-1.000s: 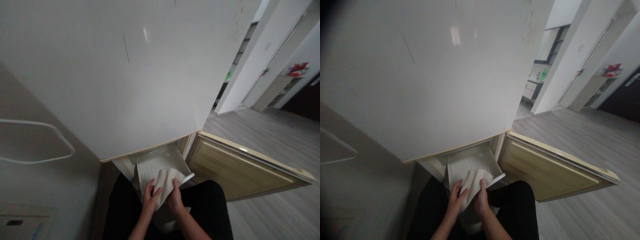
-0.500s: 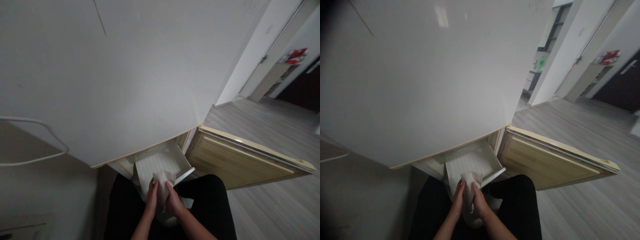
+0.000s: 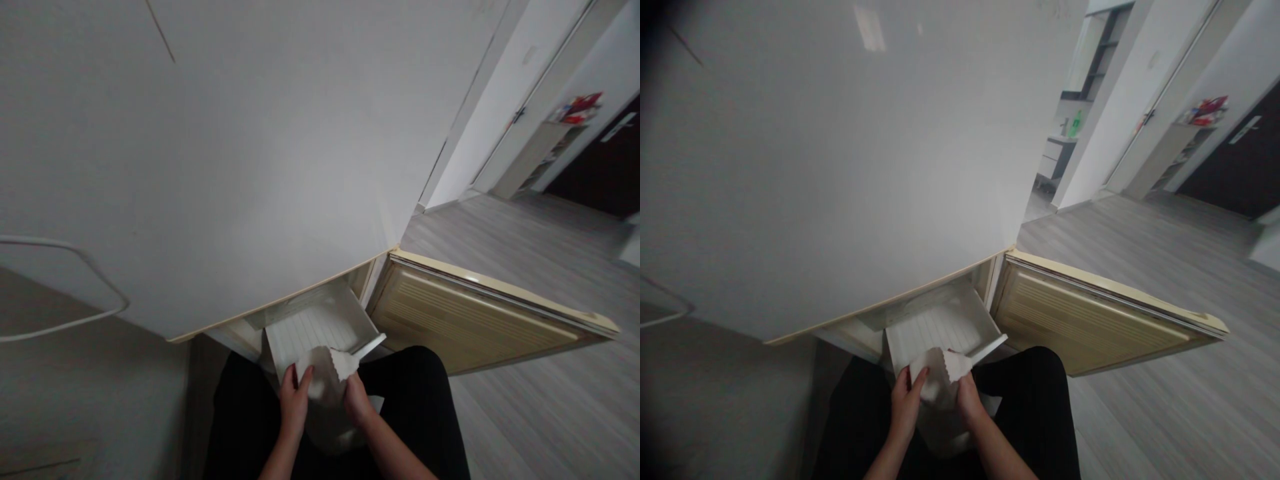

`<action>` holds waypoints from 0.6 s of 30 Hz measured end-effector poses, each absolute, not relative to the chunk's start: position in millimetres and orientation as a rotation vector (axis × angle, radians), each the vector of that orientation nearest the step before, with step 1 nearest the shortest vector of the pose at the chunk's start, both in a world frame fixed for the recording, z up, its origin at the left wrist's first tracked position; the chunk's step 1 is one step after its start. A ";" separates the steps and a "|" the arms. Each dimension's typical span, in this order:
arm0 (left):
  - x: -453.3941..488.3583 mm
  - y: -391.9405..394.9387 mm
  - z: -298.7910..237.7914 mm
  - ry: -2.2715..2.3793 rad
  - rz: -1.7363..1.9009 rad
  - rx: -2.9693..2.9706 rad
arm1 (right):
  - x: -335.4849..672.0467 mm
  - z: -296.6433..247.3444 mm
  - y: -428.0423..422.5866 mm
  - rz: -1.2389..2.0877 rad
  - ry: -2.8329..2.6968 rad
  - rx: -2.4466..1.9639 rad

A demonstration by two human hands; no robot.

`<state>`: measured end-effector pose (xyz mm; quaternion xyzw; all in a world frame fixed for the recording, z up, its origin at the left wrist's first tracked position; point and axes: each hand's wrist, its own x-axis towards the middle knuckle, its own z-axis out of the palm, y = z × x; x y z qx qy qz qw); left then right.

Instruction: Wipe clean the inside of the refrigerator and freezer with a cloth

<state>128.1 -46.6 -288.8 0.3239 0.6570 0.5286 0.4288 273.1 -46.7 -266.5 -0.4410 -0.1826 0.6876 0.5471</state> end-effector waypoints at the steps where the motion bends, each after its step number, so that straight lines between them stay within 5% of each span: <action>1: 127.8 -46.7 -290.1 1.646 1.306 0.812 | 274.3 -263.6 -47.5 1.616 -0.492 -1.049; 9: 123.0 -43.3 -295.2 1.745 1.223 0.870 | 278.2 -262.3 -51.3 1.572 -0.850 -1.051; 18: 122.1 -44.6 -283.6 1.807 1.147 1.025 | 285.5 -313.3 -46.7 1.507 -0.598 -1.192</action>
